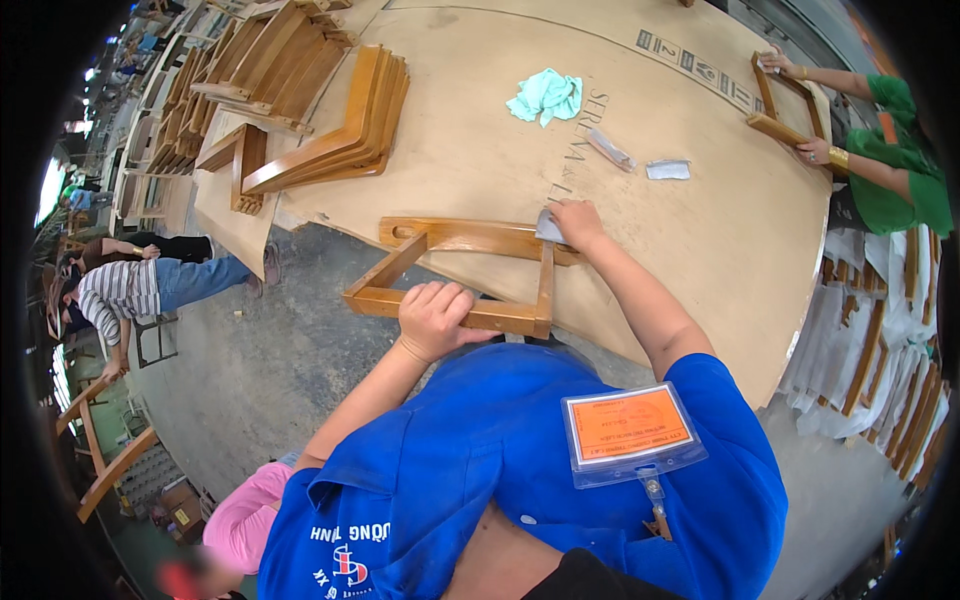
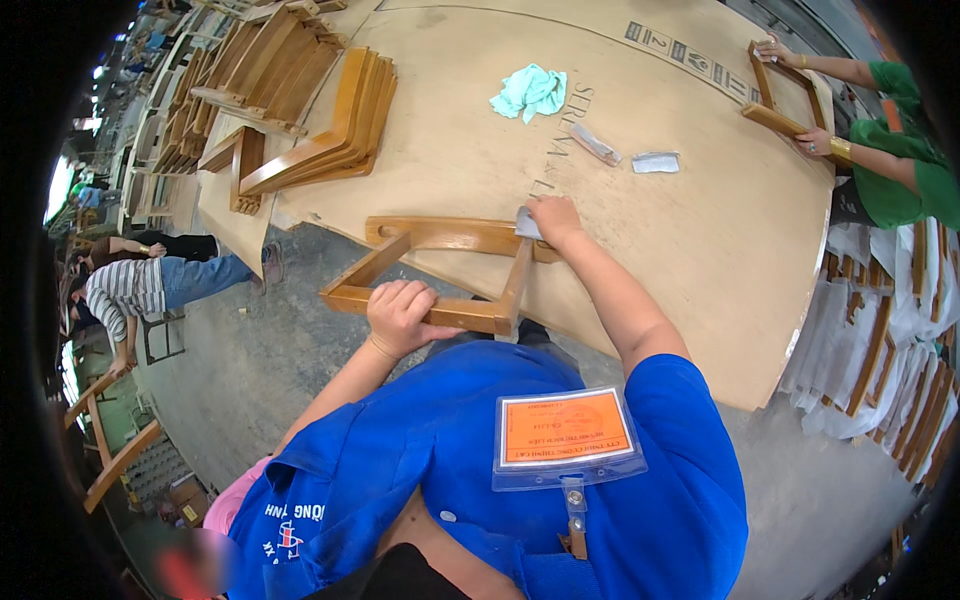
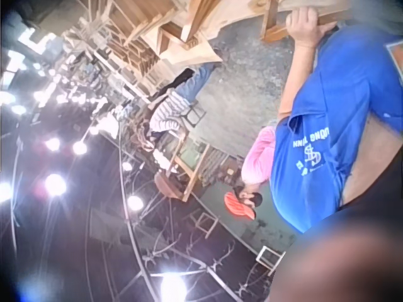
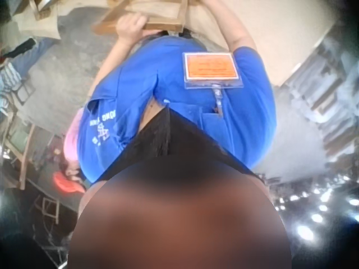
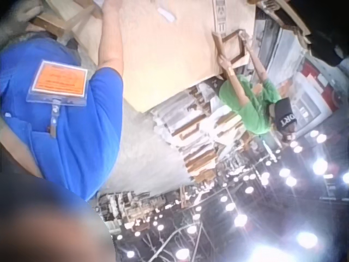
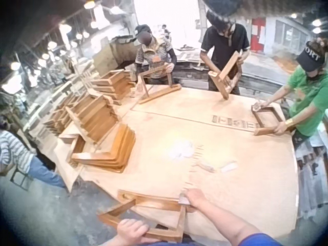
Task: The person wipes wooden chair frames with a white cloth on a large work table. They handle multiple frames one at a time, turning them over and wiping different sides before placing them aside. Other workers are visible in the background performing similar tasks.
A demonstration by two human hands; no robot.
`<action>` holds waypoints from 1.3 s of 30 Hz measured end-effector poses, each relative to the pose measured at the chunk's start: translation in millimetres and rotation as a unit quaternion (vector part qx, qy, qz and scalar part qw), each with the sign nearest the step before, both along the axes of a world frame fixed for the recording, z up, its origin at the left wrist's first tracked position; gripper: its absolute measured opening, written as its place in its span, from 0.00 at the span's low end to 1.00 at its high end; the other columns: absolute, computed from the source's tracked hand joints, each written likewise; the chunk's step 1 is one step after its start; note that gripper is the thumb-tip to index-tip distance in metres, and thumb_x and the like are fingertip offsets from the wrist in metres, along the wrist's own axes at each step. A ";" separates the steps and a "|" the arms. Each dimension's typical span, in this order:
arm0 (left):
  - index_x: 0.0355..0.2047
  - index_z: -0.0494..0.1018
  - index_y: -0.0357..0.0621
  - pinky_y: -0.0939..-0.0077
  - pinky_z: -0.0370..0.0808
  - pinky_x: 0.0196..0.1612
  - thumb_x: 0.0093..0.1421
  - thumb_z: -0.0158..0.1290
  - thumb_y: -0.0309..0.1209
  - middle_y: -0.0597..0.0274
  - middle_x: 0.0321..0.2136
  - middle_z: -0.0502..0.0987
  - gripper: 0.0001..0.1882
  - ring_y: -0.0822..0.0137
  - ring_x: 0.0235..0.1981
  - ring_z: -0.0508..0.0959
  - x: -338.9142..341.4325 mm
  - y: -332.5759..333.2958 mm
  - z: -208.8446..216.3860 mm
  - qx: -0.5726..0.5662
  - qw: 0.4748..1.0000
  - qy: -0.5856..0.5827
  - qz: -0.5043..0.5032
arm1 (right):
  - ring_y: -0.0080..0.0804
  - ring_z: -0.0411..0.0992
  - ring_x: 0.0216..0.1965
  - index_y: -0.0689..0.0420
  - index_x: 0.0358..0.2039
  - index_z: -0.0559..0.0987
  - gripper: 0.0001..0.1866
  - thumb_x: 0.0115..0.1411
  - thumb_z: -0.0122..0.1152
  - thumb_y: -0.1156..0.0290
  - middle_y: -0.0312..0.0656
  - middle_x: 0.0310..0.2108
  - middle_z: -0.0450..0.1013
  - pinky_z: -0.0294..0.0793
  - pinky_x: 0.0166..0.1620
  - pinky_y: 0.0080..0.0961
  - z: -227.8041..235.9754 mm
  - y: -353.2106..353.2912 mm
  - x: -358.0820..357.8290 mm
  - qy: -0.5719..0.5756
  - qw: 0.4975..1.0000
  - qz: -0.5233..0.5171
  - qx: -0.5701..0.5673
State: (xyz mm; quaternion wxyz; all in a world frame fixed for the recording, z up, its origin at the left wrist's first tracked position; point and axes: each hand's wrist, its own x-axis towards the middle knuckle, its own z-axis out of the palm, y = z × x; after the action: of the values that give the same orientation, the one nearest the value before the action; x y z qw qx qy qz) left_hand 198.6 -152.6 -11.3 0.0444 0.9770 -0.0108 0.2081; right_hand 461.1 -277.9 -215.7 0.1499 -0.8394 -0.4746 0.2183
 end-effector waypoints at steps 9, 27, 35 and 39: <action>0.23 0.69 0.49 0.76 0.63 0.27 0.42 0.56 0.62 0.71 0.22 0.70 0.28 0.70 0.23 0.70 -10.7 -4.5 -4.1 0.006 1.000 0.004 0.009 | 0.40 0.65 0.51 0.49 0.54 0.68 0.31 0.51 0.65 0.55 0.42 0.45 0.67 0.61 0.50 0.40 15.4 -19.7 -10.7 -0.049 0.999 0.014 0.018; 0.23 0.70 0.49 0.73 0.65 0.29 0.39 0.59 0.63 0.67 0.22 0.73 0.30 0.66 0.24 0.73 18.4 7.8 3.8 0.009 1.000 0.010 0.014 | 0.38 0.66 0.55 0.45 0.55 0.70 0.38 0.42 0.70 0.49 0.41 0.50 0.70 0.62 0.53 0.43 -20.0 -6.8 19.7 0.127 0.990 -0.037 -0.051; 0.23 0.69 0.48 0.71 0.64 0.28 0.37 0.60 0.61 0.66 0.22 0.72 0.30 0.63 0.23 0.72 40.3 19.7 8.9 -0.002 1.000 0.008 -0.003 | 0.39 0.67 0.54 0.44 0.53 0.71 0.38 0.41 0.72 0.50 0.39 0.51 0.71 0.65 0.54 0.44 -4.6 9.7 12.8 0.144 0.984 -0.054 -0.091; 0.23 0.69 0.48 0.71 0.65 0.28 0.36 0.62 0.59 0.65 0.22 0.72 0.29 0.63 0.25 0.73 43.7 20.6 13.8 -0.005 0.998 0.057 0.011 | 0.39 0.68 0.54 0.44 0.52 0.71 0.38 0.40 0.72 0.49 0.40 0.50 0.72 0.66 0.53 0.44 -5.5 5.3 17.3 0.085 0.989 -0.053 -0.109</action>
State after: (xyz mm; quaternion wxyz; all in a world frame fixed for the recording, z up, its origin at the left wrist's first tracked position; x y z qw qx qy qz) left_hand 242.4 -132.1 2.5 0.0473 0.9871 0.0038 0.1529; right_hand 478.5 -272.6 -221.2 0.1089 -0.8529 -0.3885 0.3313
